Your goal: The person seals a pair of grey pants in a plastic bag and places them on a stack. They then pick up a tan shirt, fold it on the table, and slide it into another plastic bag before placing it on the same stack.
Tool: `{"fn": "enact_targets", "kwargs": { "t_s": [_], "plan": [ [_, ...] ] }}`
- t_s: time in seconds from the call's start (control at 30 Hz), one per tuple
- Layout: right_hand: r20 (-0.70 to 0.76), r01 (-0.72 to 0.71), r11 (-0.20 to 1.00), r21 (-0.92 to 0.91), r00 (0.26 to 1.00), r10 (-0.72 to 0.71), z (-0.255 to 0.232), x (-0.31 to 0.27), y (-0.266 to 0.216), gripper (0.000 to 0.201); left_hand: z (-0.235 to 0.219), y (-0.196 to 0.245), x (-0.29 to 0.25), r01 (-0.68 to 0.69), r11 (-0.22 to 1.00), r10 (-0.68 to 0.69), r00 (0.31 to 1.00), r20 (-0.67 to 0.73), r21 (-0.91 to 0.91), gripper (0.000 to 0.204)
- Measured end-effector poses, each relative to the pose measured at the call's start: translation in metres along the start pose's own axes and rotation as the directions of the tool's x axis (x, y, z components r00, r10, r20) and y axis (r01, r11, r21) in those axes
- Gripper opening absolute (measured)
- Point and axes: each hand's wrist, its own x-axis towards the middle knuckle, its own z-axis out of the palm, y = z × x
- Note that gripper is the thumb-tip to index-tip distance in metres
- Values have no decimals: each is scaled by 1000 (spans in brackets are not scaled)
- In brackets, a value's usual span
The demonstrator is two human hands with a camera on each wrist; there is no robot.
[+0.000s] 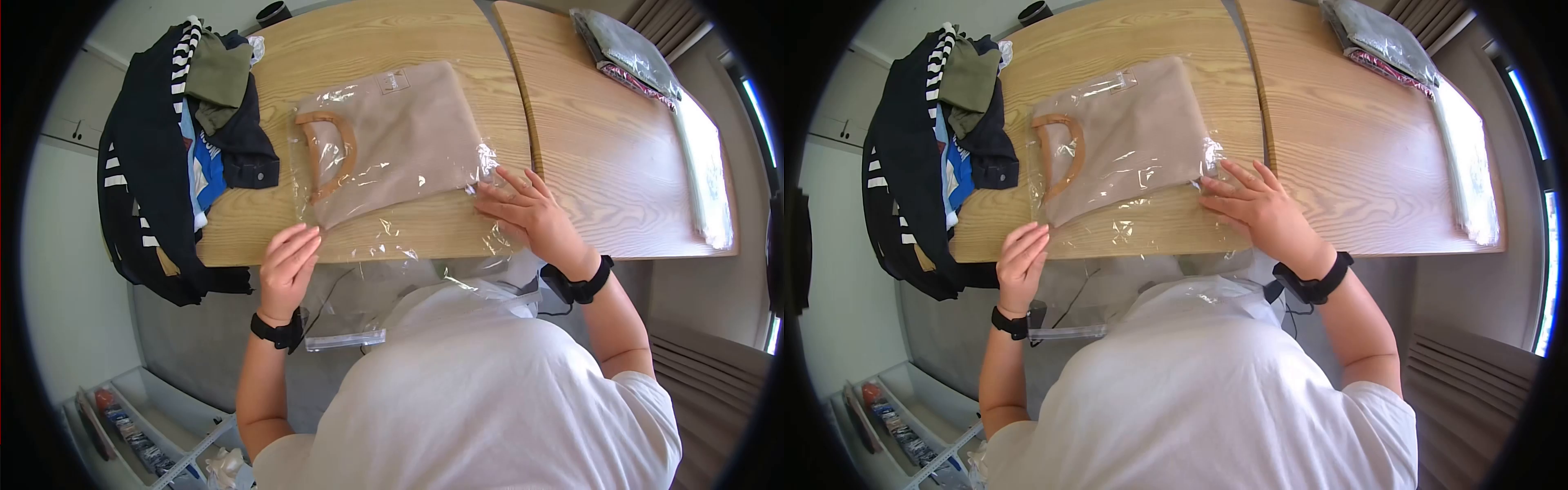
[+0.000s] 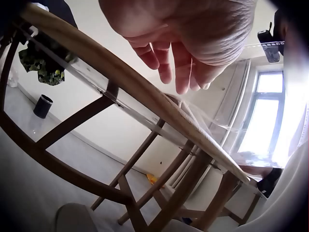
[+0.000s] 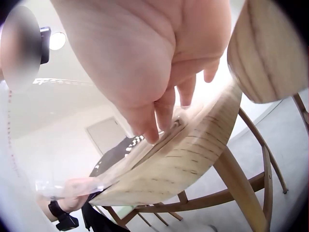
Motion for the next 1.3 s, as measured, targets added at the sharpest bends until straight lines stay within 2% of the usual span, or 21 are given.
{"fn": "enact_targets", "kwargs": {
  "t_s": [0.03,0.07,0.13,0.2,0.37,0.43,0.47,0.5,0.53,0.57,0.6,0.63,0.67,0.73,0.83,0.9,0.97,1.07,1.13,1.23,1.3],
  "plan": [
    [31,36,998,49,999,-37,1,2,2,36,-2,2,-1,-116,981,109,993,50,153,21],
    [33,38,998,52,999,-39,0,2,5,36,0,1,-3,-92,987,88,995,39,135,25],
    [45,-106,941,320,994,97,-6,2,9,25,0,3,-5,-59,991,53,997,52,124,23],
    [67,-114,931,345,993,97,-10,1,15,24,1,5,-7,-29,993,22,998,65,111,22],
    [79,-137,921,364,990,116,-10,0,18,23,3,14,-8,181,983,-179,983,43,-42,14],
    [-37,-161,878,451,979,199,-3,-1,22,23,5,11,-12,199,978,-198,980,24,-66,11],
    [-35,-161,877,452,980,197,-2,0,22,23,6,10,-14,215,972,-216,976,7,-90,12],
    [-49,-228,844,486,957,287,-1,3,22,24,7,11,-15,218,972,-218,976,6,-89,12],
    [-59,-291,803,521,926,374,0,7,19,25,9,12,-15,326,939,-329,944,-11,-112,18],
    [-57,-290,802,522,926,372,-1,11,13,25,10,14,-15,429,893,-436,900,-26,-135,28],
    [-66,-344,739,580,883,464,-5,16,4,27,13,16,-14,432,892,-439,898,-26,-133,28],
    [-68,-391,667,634,831,552,-7,19,-2,30,15,19,-11,530,820,-549,835,-35,-216,35],
    [-66,-390,667,635,833,550,-4,21,-2,30,18,21,-7,613,731,-650,759,-33,-299,43],
    [13,-473,570,672,777,629,1,26,1,36,21,24,2,641,694,-689,723,-47,-328,45],
    [14,-455,495,740,747,665,5,32,0,40,23,18,9,677,636,-740,672,-41,-369,48],
    [13,-465,491,737,735,678,5,34,0,39,24,16,11,690,616,-752,658,-24,-380,48],
    [11,-476,486,734,723,691,6,34,2,38,24,17,13,727,635,-757,654,-22,-260,48],
    [-75,-485,563,669,710,700,5,28,9,34,26,13,11,737,634,-765,642,-51,-236,47],
    [-148,-335,617,712,787,599,4,22,15,31,26,12,11,738,628,-769,637,-54,-248,47],
    [-45,-446,628,638,792,609,0,18,13,30,27,13,12,732,637,-764,641,-73,-240,47],
    [-84,-427,631,647,783,616,3,22,9,29,29,13,15,724,654,-752,653,-86,-220,47]
  ]
}}
